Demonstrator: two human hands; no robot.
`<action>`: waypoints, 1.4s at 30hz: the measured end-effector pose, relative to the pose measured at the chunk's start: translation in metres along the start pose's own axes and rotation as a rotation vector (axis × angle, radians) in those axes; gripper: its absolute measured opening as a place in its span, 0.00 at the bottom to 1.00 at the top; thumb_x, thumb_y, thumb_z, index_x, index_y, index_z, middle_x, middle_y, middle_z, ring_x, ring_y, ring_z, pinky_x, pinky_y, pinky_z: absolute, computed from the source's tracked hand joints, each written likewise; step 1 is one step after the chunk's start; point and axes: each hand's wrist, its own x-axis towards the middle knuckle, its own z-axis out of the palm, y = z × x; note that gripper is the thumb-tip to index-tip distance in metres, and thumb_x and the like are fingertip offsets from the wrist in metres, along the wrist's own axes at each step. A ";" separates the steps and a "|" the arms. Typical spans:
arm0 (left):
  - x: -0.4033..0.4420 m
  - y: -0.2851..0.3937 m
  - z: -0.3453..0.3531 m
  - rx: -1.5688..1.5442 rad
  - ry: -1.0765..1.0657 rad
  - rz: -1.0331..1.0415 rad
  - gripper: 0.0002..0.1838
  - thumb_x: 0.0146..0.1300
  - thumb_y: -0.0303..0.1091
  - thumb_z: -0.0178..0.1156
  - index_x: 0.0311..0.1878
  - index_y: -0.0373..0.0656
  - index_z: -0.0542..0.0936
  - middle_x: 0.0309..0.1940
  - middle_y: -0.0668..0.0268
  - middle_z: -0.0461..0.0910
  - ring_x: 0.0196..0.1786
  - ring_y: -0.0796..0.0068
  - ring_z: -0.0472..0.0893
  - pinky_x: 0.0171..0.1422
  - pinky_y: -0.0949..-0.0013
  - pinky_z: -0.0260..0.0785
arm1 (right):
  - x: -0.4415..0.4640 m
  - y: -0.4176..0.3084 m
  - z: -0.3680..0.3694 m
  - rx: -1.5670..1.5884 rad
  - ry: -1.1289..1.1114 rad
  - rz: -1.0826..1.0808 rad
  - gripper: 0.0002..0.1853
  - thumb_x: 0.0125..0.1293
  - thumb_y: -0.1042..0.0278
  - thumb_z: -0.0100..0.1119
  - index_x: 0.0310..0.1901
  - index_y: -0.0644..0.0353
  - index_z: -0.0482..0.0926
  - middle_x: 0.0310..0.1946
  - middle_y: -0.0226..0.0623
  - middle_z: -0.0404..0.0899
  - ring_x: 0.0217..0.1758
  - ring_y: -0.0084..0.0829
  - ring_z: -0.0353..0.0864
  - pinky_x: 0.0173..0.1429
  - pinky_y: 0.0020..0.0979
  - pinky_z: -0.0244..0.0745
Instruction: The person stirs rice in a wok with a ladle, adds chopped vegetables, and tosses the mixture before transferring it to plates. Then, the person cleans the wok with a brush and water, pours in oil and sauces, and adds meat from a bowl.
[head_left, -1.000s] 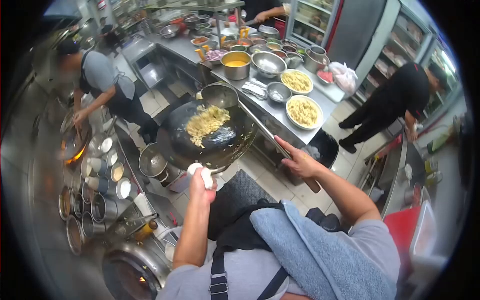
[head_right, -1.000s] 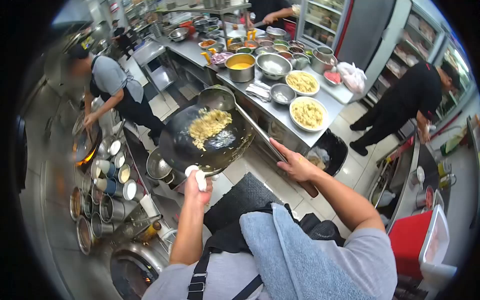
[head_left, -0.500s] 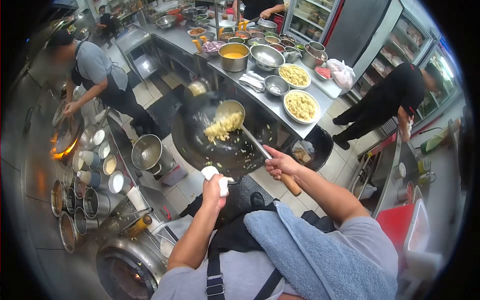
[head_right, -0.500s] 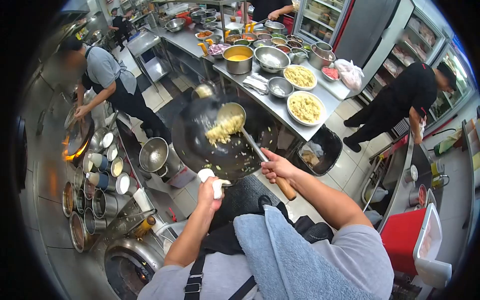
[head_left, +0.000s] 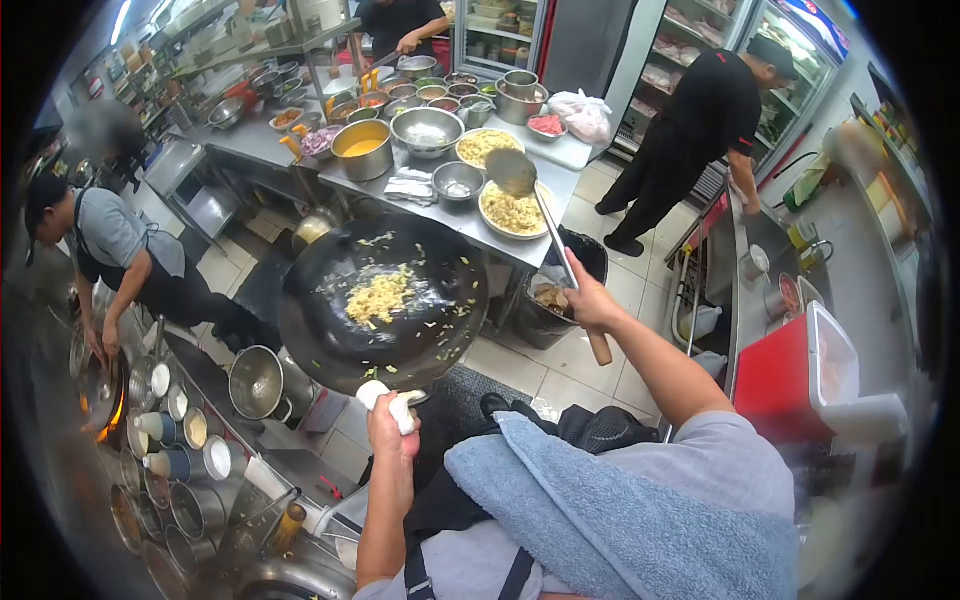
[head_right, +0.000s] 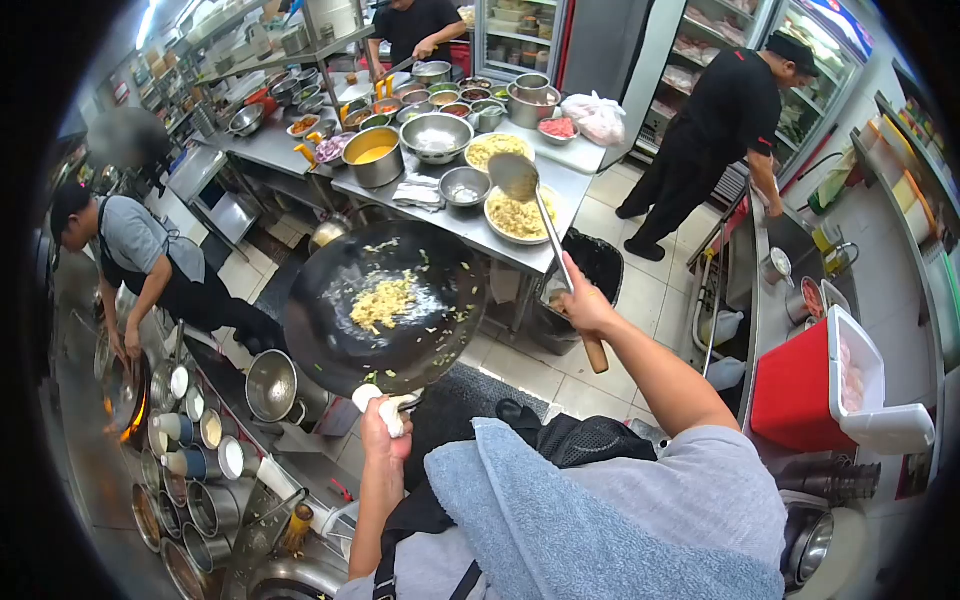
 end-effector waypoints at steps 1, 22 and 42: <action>0.002 0.003 0.003 -0.049 -0.011 -0.007 0.06 0.59 0.33 0.58 0.34 0.46 0.71 0.18 0.69 0.71 0.12 0.75 0.68 0.12 0.72 0.58 | 0.009 0.025 -0.003 -0.574 0.236 -0.278 0.41 0.70 0.70 0.52 0.77 0.37 0.42 0.35 0.43 0.78 0.21 0.31 0.76 0.28 0.34 0.75; -0.002 0.012 0.022 0.146 0.262 0.415 0.08 0.58 0.26 0.55 0.42 0.42 0.72 0.26 0.66 0.74 0.21 0.76 0.76 0.21 0.70 0.69 | 0.008 -0.147 0.078 -0.411 -0.377 -0.338 0.42 0.67 0.75 0.48 0.77 0.44 0.38 0.60 0.68 0.69 0.62 0.63 0.71 0.67 0.46 0.66; 0.022 -0.001 -0.081 0.060 0.250 -0.122 0.03 0.60 0.34 0.55 0.31 0.50 0.73 0.17 0.72 0.71 0.13 0.77 0.70 0.12 0.71 0.56 | 0.015 -0.123 0.018 0.677 -0.457 0.465 0.33 0.73 0.74 0.46 0.75 0.37 0.52 0.27 0.31 0.65 0.16 0.15 0.59 0.17 0.20 0.61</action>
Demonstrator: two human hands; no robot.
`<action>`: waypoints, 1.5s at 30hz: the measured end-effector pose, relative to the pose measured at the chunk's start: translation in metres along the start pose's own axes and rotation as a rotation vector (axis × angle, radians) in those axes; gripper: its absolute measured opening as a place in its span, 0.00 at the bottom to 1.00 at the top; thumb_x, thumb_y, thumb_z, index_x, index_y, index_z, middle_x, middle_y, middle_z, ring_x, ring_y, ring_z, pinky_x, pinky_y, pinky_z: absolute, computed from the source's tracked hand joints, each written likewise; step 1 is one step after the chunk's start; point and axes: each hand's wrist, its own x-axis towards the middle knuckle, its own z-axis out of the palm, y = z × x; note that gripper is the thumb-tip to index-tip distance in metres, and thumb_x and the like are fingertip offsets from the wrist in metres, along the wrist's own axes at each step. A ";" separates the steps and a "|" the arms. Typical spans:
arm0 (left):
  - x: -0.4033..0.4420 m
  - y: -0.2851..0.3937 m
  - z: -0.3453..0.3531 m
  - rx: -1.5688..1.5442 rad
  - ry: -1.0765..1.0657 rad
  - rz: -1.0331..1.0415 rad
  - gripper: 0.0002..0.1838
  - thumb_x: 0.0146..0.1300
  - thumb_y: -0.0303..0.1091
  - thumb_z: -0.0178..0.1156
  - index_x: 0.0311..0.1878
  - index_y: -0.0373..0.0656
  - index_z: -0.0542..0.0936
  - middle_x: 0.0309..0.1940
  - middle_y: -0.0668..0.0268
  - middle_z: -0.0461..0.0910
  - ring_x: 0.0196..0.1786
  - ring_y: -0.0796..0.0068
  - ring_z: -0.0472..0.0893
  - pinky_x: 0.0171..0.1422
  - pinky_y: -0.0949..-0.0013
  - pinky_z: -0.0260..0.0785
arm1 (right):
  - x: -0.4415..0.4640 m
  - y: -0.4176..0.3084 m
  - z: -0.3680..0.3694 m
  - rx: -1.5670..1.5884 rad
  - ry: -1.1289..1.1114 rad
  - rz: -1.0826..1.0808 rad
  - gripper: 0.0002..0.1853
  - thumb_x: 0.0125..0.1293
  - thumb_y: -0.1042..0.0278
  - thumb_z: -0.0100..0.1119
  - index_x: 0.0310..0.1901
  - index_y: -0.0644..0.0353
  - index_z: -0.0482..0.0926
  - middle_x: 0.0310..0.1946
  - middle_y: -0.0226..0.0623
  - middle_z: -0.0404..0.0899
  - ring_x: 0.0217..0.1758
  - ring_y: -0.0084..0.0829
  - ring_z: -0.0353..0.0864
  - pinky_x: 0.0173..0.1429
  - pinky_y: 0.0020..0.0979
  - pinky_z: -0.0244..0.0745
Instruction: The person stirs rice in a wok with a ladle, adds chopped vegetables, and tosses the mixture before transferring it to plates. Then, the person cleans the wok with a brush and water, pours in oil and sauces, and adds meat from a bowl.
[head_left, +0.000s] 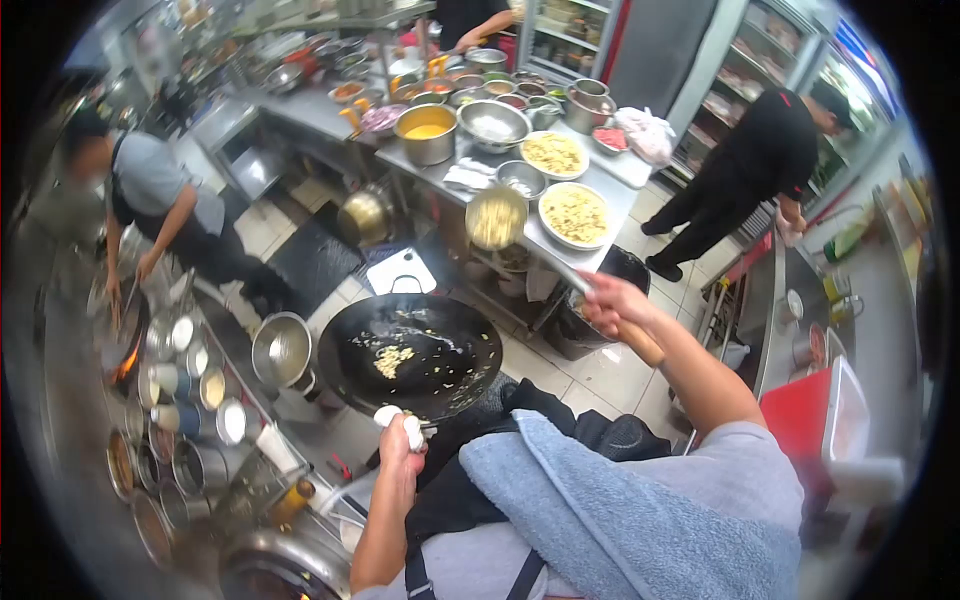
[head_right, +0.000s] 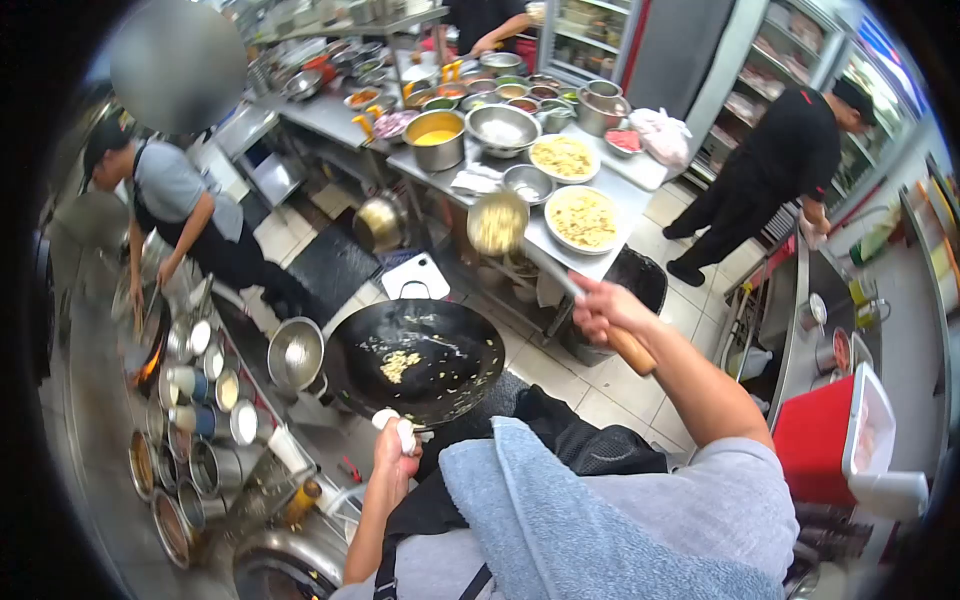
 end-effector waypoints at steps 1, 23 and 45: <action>0.001 0.004 0.005 0.043 0.015 0.023 0.02 0.59 0.34 0.55 0.32 0.50 0.73 0.16 0.72 0.70 0.13 0.76 0.69 0.12 0.70 0.58 | 0.015 -0.011 -0.009 -0.110 0.058 -0.130 0.34 0.72 0.74 0.46 0.76 0.38 0.51 0.26 0.31 0.65 0.15 0.16 0.59 0.17 0.21 0.62; 0.055 0.122 0.390 0.153 -0.141 0.655 0.05 0.58 0.28 0.56 0.38 0.45 0.71 0.22 0.70 0.72 0.17 0.78 0.72 0.14 0.72 0.59 | 0.206 -0.079 -0.217 -1.203 0.101 -0.876 0.44 0.61 0.76 0.51 0.77 0.42 0.45 0.55 0.65 0.74 0.56 0.62 0.76 0.63 0.49 0.71; 0.072 0.117 0.414 0.307 -0.189 0.618 0.03 0.60 0.31 0.56 0.34 0.45 0.73 0.19 0.69 0.72 0.12 0.79 0.68 0.12 0.73 0.59 | 0.149 -0.142 -0.298 -1.562 0.526 -0.467 0.39 0.62 0.75 0.45 0.74 0.26 0.55 0.35 0.44 0.82 0.34 0.49 0.83 0.42 0.48 0.79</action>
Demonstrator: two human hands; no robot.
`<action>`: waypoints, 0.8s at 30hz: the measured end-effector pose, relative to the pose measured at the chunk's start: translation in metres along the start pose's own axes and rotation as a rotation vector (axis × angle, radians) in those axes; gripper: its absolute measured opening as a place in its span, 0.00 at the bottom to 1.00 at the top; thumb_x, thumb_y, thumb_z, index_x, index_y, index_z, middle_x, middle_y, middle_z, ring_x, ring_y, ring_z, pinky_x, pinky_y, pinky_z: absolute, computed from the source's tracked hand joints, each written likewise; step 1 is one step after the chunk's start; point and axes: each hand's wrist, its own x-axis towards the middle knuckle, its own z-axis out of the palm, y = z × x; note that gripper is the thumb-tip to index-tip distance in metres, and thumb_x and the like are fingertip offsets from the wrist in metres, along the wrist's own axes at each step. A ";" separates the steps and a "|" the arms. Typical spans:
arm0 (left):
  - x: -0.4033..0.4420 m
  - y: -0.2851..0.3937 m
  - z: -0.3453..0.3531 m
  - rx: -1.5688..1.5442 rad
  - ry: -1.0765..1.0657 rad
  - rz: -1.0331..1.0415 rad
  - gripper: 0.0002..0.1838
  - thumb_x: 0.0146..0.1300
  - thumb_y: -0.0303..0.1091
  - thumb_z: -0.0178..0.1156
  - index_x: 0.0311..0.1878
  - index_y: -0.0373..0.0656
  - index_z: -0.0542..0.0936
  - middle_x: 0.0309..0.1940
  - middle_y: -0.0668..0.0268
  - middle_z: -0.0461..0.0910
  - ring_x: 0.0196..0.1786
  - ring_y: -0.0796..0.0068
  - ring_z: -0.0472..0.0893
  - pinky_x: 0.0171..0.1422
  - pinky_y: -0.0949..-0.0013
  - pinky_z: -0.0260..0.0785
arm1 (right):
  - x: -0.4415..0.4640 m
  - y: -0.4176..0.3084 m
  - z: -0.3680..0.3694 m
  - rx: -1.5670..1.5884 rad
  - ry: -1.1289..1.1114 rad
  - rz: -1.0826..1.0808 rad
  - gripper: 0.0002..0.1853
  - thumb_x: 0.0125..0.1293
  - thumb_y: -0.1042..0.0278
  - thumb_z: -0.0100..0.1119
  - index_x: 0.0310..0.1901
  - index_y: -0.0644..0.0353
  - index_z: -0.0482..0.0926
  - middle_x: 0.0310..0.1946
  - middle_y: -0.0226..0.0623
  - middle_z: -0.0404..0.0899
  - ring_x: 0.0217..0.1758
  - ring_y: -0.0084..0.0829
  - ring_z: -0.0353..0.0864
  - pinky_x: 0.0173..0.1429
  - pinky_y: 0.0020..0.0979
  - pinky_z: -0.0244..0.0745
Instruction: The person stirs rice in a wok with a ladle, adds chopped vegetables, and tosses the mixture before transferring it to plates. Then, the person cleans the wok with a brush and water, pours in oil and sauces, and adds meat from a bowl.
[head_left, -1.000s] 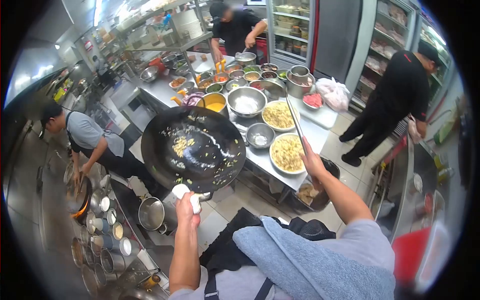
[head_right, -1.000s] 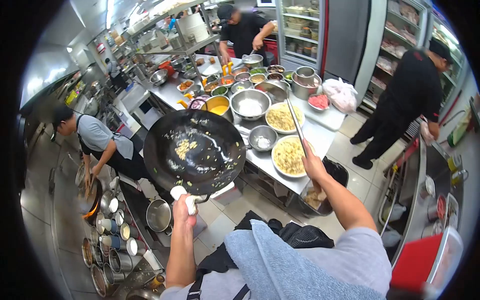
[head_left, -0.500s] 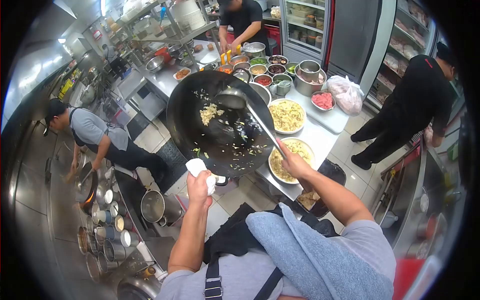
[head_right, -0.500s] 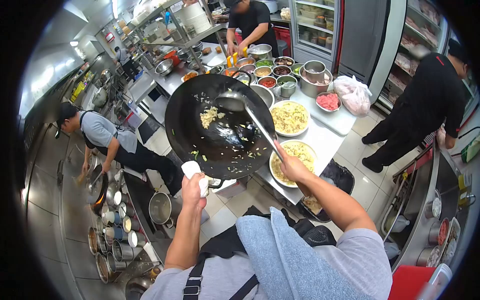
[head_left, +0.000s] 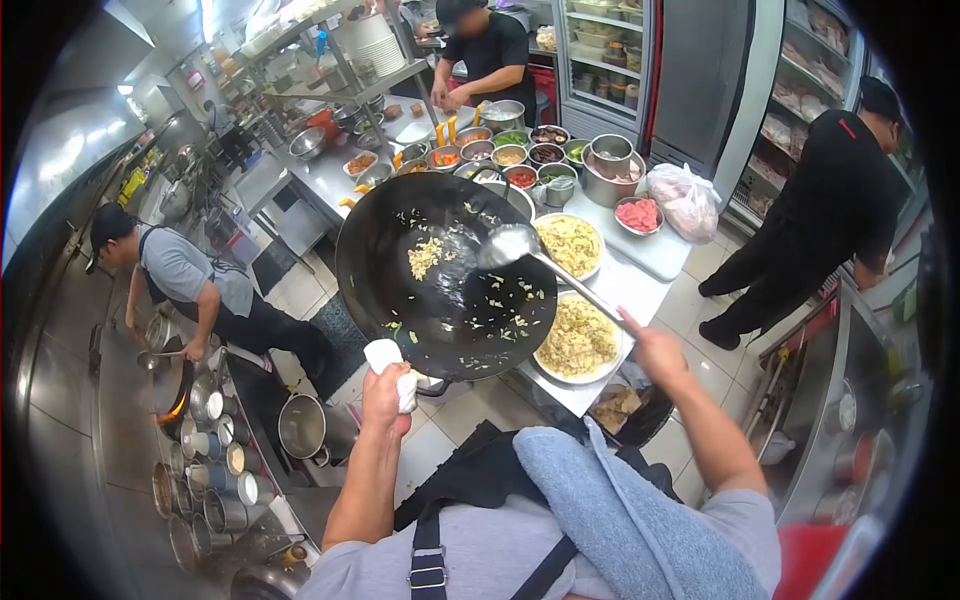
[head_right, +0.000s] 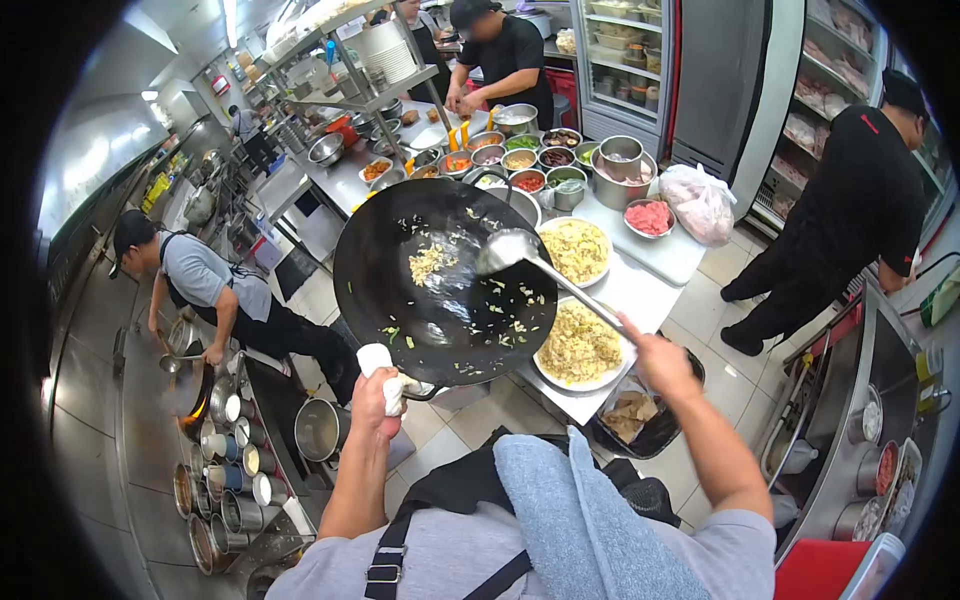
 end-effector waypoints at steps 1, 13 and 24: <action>-0.003 0.003 0.000 -0.005 0.007 -0.020 0.02 0.60 0.31 0.56 0.34 0.45 0.73 0.19 0.70 0.72 0.12 0.79 0.68 0.12 0.74 0.59 | 0.007 -0.015 0.016 -0.002 0.005 0.024 0.40 0.61 0.76 0.44 0.74 0.27 0.55 0.35 0.46 0.81 0.35 0.49 0.83 0.43 0.48 0.79; 0.018 -0.010 -0.007 -0.098 0.149 0.106 0.07 0.56 0.29 0.60 0.39 0.44 0.74 0.19 0.70 0.72 0.13 0.77 0.69 0.13 0.71 0.59 | -0.056 0.080 -0.123 -0.448 0.047 -0.103 0.32 0.65 0.73 0.48 0.68 0.24 0.66 0.32 0.37 0.78 0.33 0.43 0.83 0.39 0.45 0.79; -0.101 -0.007 -0.135 -0.597 0.318 -0.291 0.05 0.60 0.34 0.57 0.34 0.45 0.73 0.20 0.65 0.75 0.12 0.78 0.67 0.12 0.77 0.53 | 0.046 -0.130 0.050 0.542 -0.346 -0.460 0.26 0.66 0.66 0.58 0.65 0.59 0.66 0.45 0.52 0.80 0.49 0.50 0.81 0.55 0.41 0.74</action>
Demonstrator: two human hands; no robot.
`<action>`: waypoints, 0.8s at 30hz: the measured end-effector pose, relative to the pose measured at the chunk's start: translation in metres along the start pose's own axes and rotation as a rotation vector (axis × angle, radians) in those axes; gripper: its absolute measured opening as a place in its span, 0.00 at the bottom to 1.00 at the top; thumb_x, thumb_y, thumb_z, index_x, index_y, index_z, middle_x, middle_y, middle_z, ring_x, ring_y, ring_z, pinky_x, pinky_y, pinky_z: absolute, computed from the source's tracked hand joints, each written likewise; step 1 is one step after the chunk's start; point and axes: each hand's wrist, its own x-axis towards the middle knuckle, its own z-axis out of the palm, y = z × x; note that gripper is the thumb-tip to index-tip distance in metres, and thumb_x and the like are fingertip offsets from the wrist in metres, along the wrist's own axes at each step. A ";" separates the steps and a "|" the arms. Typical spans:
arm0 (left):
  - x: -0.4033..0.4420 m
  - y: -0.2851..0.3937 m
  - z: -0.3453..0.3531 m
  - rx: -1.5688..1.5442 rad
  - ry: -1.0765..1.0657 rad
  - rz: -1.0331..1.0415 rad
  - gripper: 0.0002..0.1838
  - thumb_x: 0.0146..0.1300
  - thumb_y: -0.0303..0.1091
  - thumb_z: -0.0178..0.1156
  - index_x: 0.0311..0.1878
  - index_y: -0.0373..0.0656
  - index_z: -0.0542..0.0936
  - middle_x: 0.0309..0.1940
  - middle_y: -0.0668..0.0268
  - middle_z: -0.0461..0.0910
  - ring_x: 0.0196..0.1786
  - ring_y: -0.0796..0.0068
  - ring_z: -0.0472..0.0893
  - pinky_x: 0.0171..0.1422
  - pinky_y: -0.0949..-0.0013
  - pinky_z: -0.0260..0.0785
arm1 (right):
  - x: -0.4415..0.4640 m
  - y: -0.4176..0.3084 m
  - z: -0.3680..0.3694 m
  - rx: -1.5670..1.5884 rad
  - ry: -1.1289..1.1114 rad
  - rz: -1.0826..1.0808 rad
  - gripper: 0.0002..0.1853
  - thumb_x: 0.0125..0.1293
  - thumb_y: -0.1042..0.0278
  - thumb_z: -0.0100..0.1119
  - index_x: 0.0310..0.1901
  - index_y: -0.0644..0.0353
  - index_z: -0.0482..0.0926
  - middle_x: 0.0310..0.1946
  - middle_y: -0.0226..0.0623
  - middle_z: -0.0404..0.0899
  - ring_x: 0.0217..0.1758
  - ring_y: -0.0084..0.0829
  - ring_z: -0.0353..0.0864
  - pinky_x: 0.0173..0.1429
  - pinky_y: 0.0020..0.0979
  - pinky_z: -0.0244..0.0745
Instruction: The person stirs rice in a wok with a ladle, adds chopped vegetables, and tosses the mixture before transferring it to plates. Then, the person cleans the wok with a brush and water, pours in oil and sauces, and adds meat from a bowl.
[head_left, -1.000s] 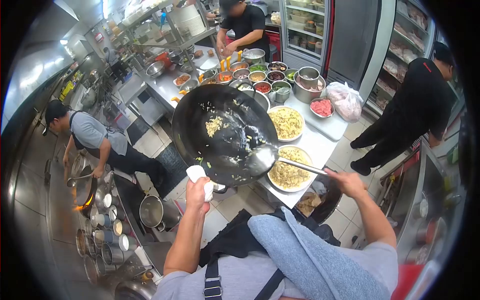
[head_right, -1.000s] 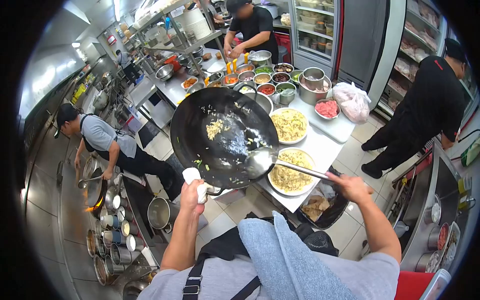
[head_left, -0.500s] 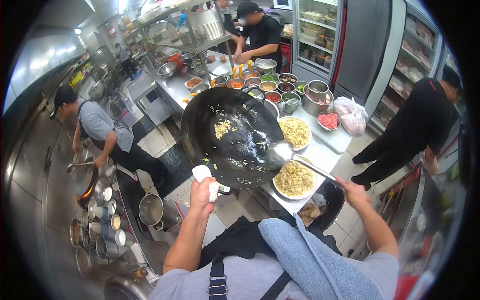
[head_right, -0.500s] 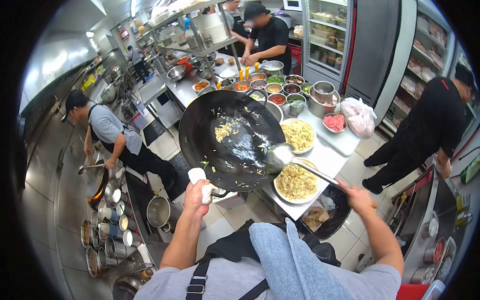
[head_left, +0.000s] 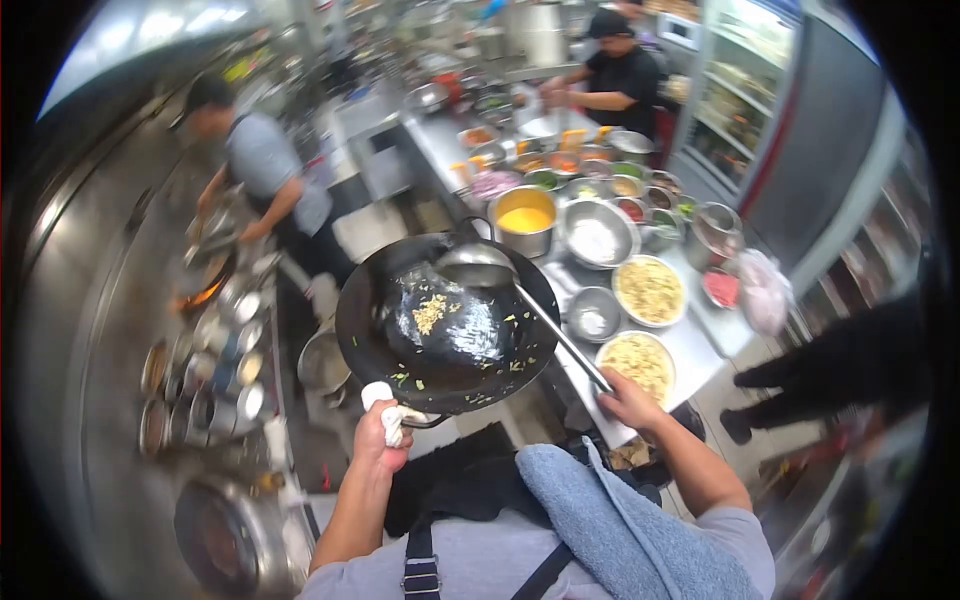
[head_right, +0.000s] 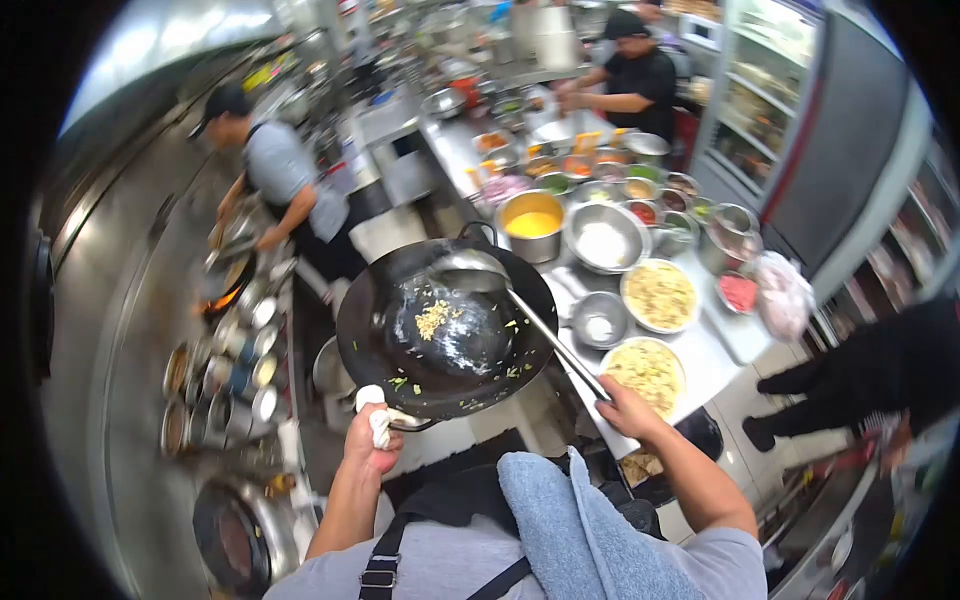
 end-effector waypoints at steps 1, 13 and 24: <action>-0.015 0.003 -0.009 -0.020 0.061 0.057 0.05 0.60 0.34 0.57 0.34 0.45 0.72 0.20 0.65 0.75 0.11 0.78 0.67 0.12 0.77 0.53 | 0.038 -0.025 0.019 0.032 -0.099 -0.108 0.23 0.67 0.65 0.57 0.62 0.59 0.68 0.41 0.51 0.80 0.45 0.49 0.81 0.51 0.41 0.73; -0.136 -0.027 -0.145 -0.648 0.588 0.747 0.06 0.61 0.34 0.57 0.32 0.49 0.70 0.17 0.69 0.68 0.13 0.77 0.65 0.13 0.73 0.54 | 0.232 -0.089 0.232 0.141 -1.245 -0.425 0.17 0.60 0.74 0.60 0.51 0.59 0.73 0.29 0.29 0.72 0.31 0.25 0.73 0.35 0.29 0.69; -0.156 -0.001 -0.323 -0.922 0.898 1.039 0.10 0.66 0.40 0.54 0.31 0.47 0.76 0.20 0.69 0.75 0.17 0.75 0.73 0.15 0.69 0.57 | 0.202 -0.385 0.431 0.160 -1.762 -0.445 0.16 0.66 0.76 0.57 0.53 0.56 0.67 0.28 0.29 0.69 0.20 0.21 0.69 0.22 0.24 0.65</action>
